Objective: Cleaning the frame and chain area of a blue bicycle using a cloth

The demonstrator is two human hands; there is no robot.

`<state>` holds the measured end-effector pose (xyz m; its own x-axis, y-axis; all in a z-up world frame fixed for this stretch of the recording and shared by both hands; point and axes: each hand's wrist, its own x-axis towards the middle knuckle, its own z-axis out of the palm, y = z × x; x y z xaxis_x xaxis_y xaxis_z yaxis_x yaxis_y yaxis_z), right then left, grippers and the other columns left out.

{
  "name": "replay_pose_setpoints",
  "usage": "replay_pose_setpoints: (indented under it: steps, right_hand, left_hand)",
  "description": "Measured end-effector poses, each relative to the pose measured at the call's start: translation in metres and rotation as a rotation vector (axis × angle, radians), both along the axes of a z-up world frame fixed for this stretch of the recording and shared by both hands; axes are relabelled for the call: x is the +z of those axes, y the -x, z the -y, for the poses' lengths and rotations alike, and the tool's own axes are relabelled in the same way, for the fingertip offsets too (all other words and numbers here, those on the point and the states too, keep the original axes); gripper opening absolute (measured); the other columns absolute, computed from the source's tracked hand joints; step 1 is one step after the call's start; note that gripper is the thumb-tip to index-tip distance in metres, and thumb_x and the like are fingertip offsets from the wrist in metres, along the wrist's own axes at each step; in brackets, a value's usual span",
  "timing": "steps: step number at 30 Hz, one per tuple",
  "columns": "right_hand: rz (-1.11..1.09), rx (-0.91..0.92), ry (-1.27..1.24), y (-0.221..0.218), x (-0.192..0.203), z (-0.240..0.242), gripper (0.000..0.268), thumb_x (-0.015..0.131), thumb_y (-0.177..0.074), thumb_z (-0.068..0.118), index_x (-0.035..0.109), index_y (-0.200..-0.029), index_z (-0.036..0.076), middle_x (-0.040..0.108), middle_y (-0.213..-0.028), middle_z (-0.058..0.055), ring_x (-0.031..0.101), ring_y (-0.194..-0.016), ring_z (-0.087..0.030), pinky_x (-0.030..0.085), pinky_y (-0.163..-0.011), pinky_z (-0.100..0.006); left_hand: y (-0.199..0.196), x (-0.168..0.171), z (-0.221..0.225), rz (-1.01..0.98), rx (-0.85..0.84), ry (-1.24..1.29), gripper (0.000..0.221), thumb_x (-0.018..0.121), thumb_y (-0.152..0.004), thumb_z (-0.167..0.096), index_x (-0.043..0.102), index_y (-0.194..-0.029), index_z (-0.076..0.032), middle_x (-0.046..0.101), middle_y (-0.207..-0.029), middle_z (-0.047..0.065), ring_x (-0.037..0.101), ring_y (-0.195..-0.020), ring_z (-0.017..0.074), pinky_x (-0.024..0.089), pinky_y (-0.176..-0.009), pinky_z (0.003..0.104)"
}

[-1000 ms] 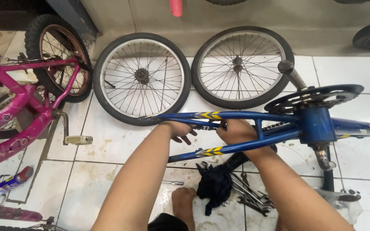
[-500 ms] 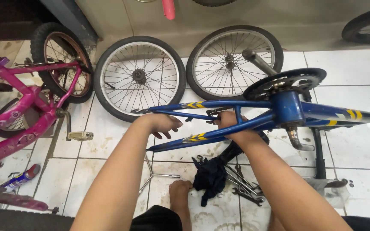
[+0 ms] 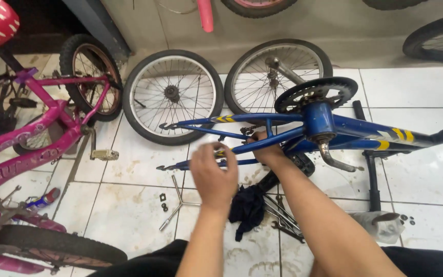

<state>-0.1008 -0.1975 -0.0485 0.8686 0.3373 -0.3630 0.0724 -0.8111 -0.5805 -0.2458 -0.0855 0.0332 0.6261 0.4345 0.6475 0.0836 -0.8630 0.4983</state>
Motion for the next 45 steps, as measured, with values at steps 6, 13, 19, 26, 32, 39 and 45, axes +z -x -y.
replay_pose_setpoints:
  steps: [6,13,19,26,32,39,45]
  right_hand:
    - [-0.026,-0.039,-0.131,0.008,0.008,0.001,0.043,0.056,-0.104,0.039,0.069,-0.129,0.007,0.070,-0.120,-0.018,0.067,-0.118,-0.039,0.056,-0.096,-0.049]
    - [0.011,-0.090,-0.161,0.004,-0.001,0.001,0.044,0.056,-0.103,0.041,0.068,-0.128,0.007,0.066,-0.124,-0.017,0.063,-0.124,-0.038,0.054,-0.101,-0.047]
    - [-0.048,-0.077,-0.087,0.017,0.022,0.002,0.046,0.052,-0.103,0.042,0.065,-0.129,0.006,0.067,-0.126,-0.018,0.062,-0.127,-0.035,0.053,-0.104,-0.047]
    - [-0.137,-0.080,-0.166,0.007,0.027,-0.001,0.045,0.056,-0.099,0.040,0.067,-0.118,0.001,0.071,-0.118,-0.025,0.064,-0.121,-0.043,0.051,-0.102,-0.052]
    - [-0.152,-0.140,-0.206,-0.002,0.012,-0.010,0.039,0.060,-0.095,0.035,0.067,-0.106,-0.002,0.072,-0.112,-0.029,0.065,-0.119,-0.043,0.050,-0.102,-0.051]
    - [0.052,-0.091,-0.491,-0.026,-0.077,0.003,0.025,0.069,-0.092,0.022,0.063,-0.081,0.001,0.070,-0.078,-0.021,0.070,-0.084,-0.035,0.056,-0.079,-0.046]
    - [0.274,-0.067,-0.638,-0.019,-0.085,0.008,0.019,0.075,-0.091,0.016,0.069,-0.099,-0.001,0.063,-0.084,-0.018,0.070,-0.086,-0.033,0.064,-0.075,-0.041]
  left_hand:
    - [0.006,-0.116,0.054,0.161,-0.253,0.416,0.014,0.067,-0.071,-0.005,0.064,-0.074,-0.017,0.048,-0.057,0.000,0.054,-0.049,0.0195,0.049,-0.048,0.029]
    - [-0.007,-0.235,0.045,-0.664,-0.141,1.715,0.020,0.064,-0.091,-0.020,0.072,-0.106,-0.008,0.065,-0.093,0.010,0.063,-0.085,0.0271,0.047,-0.071,0.037]
    - [-0.033,-0.210,0.018,-0.345,-0.100,2.228,0.051,0.048,-0.105,-0.035,0.048,-0.147,-0.005,0.055,-0.127,0.010,0.058,-0.100,0.0233,0.045,-0.080,0.031]
    - [-0.102,-0.212,0.003,-0.299,-0.185,2.543,0.066,0.047,-0.104,-0.056,0.050,-0.148,-0.008,0.063,-0.126,0.020,0.065,-0.109,0.0376,0.055,-0.095,0.047]
    - [-0.125,-0.190,0.002,-0.255,-0.339,2.531,0.082,0.061,-0.085,-0.075,0.068,-0.123,-0.004,0.066,-0.114,0.016,0.062,-0.108,0.0346,0.052,-0.097,0.051]
    - [-0.126,-0.222,-0.016,0.051,-0.280,2.479,0.019,0.075,-0.082,-0.035,0.062,-0.083,-0.020,0.069,-0.086,-0.004,0.060,-0.086,0.0195,0.048,-0.091,0.038]
    - [-0.111,-0.169,-0.021,0.217,-0.222,2.444,0.019,0.075,-0.081,-0.014,0.057,-0.077,-0.017,0.051,-0.067,-0.004,0.058,-0.073,0.0204,0.057,-0.090,0.037]
